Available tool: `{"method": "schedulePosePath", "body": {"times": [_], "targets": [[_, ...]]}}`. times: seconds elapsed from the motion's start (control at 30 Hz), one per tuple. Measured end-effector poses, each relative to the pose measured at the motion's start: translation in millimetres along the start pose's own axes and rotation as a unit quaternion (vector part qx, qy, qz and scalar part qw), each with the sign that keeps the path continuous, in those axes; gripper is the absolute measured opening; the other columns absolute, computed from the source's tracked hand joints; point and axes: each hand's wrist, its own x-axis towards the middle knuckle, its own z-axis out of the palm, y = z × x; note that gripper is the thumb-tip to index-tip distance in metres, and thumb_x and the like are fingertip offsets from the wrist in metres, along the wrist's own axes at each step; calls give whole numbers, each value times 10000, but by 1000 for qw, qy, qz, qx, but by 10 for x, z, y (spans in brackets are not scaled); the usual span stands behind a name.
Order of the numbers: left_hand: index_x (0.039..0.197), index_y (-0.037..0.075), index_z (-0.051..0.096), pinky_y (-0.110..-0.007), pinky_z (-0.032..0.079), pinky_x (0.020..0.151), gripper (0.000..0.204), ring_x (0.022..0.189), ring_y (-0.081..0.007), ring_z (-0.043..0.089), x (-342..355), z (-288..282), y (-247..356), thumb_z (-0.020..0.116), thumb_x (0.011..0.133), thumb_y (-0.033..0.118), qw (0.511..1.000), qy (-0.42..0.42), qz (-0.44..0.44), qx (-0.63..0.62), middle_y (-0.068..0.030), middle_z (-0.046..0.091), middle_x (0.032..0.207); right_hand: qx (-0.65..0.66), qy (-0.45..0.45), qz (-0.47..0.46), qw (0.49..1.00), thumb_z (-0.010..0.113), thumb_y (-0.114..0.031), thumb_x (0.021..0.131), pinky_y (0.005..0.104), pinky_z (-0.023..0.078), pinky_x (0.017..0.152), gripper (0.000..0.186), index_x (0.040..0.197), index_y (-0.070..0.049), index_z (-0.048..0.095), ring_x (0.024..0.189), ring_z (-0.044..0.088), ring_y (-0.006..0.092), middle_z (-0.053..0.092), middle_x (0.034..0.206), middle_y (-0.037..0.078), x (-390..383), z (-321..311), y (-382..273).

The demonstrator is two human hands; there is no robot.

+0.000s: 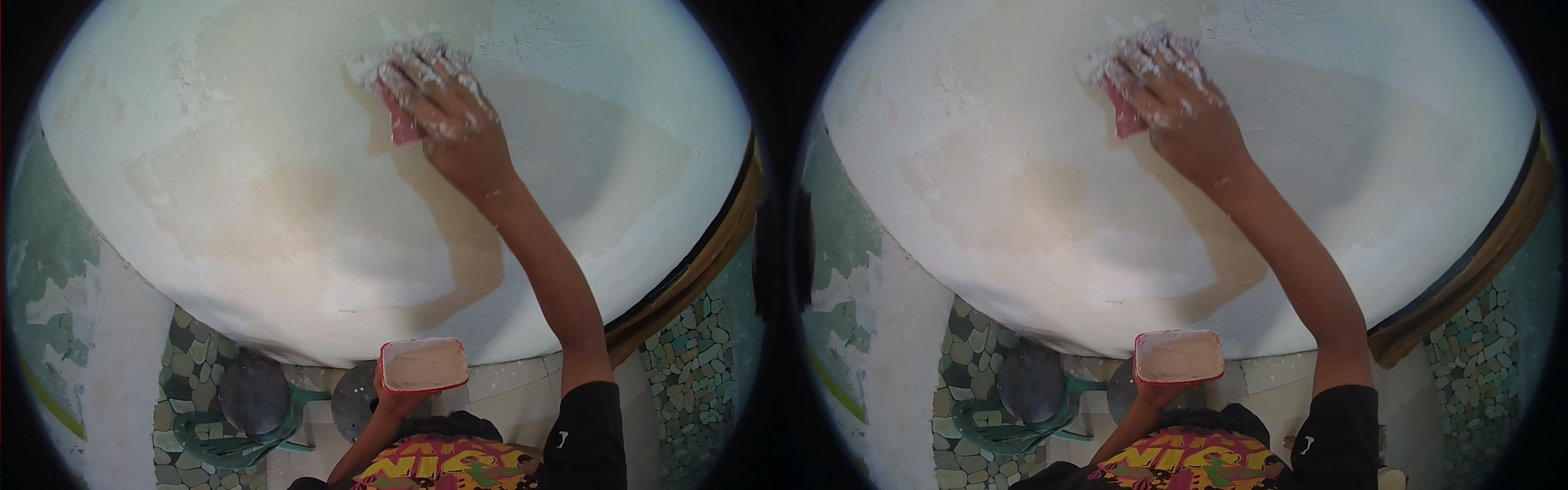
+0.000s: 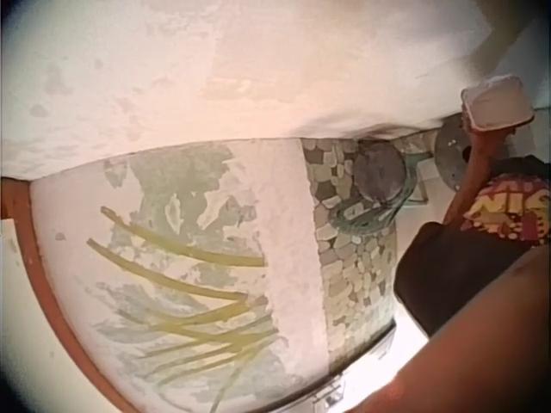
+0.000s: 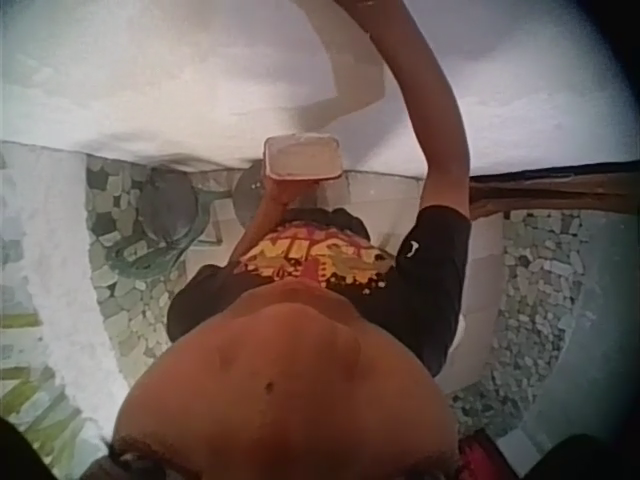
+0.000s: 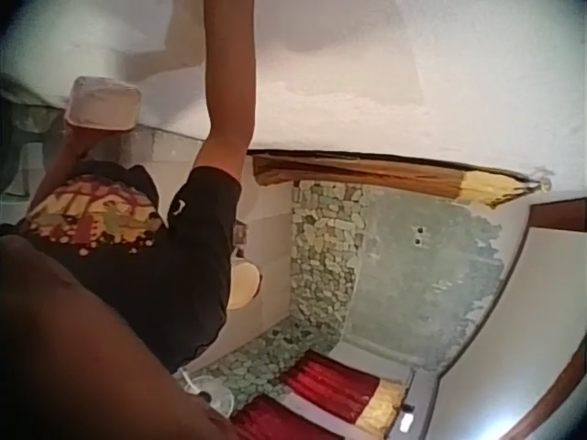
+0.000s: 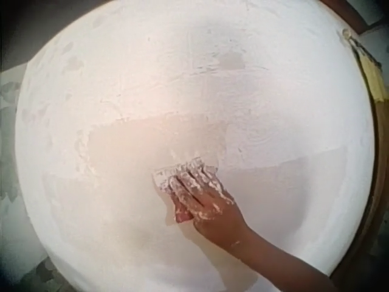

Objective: Applying and smoothing plaster or putty on a wall using a putty knife.

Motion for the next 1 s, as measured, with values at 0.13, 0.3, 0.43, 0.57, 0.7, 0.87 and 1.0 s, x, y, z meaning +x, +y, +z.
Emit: {"method": "schedulePosePath", "body": {"times": [0.13,0.3,0.43,0.57,0.7,0.87,1.0], "targets": [[1598,160,416,-754,498,1041,721,1476,-527,437,-13,108,-21,421,1052,631,1000,27,3,-5,-195,423,1646,31,-39,27,998,721,1,836,468,462,1180,567,1374,-179,725,1382,600,277,678,1447,37,-252,-90,-240],[1587,154,418,-743,523,1017,708,1456,-527,461,-62,63,10,425,1055,621,999,22,9,37,-210,427,1636,79,-27,-10,996,725,-70,864,469,485,1164,411,1254,-191,776,1372,608,266,698,1399,18,-142,-267,-342],[1579,134,417,-732,546,990,706,1435,-532,483,-51,83,-58,447,1055,607,1000,-3,-24,-1,-223,435,1625,-23,2,-63,998,741,-97,871,457,529,1118,375,1224,-216,782,1336,633,251,710,1363,-9,208,-196,-85],[1584,124,409,-722,541,1010,720,1439,-522,485,-92,-29,-41,459,1052,607,999,-6,-23,31,-228,440,1621,2,2,-7,1000,739,-134,901,463,546,1095,341,1221,-244,785,1317,640,255,716,1327,0,74,88,-84],[1599,122,395,-718,509,1064,729,1467,-510,460,-81,105,-67,447,1057,607,999,41,0,31,-229,429,1631,35,10,21,999,755,-117,876,480,523,1117,396,1254,-235,772,1316,641,279,708,1358,36,-66,44,-297],[1616,122,381,-726,417,1157,754,1510,-492,413,-61,121,-42,416,1058,628,999,-36,-22,5,-220,400,1658,105,61,18,992,787,-41,825,465,519,1118,510,1306,-208,767,1344,630,301,698,1422,31,252,-198,-162],[1615,121,386,-730,412,1158,765,1509,-493,414,-70,120,-47,407,1053,641,1000,-3,-18,3,-217,395,1662,122,16,18,992,749,7,816,448,519,1116,536,1315,-188,766,1315,651,314,711,1407,44,222,-155,-134]]}}
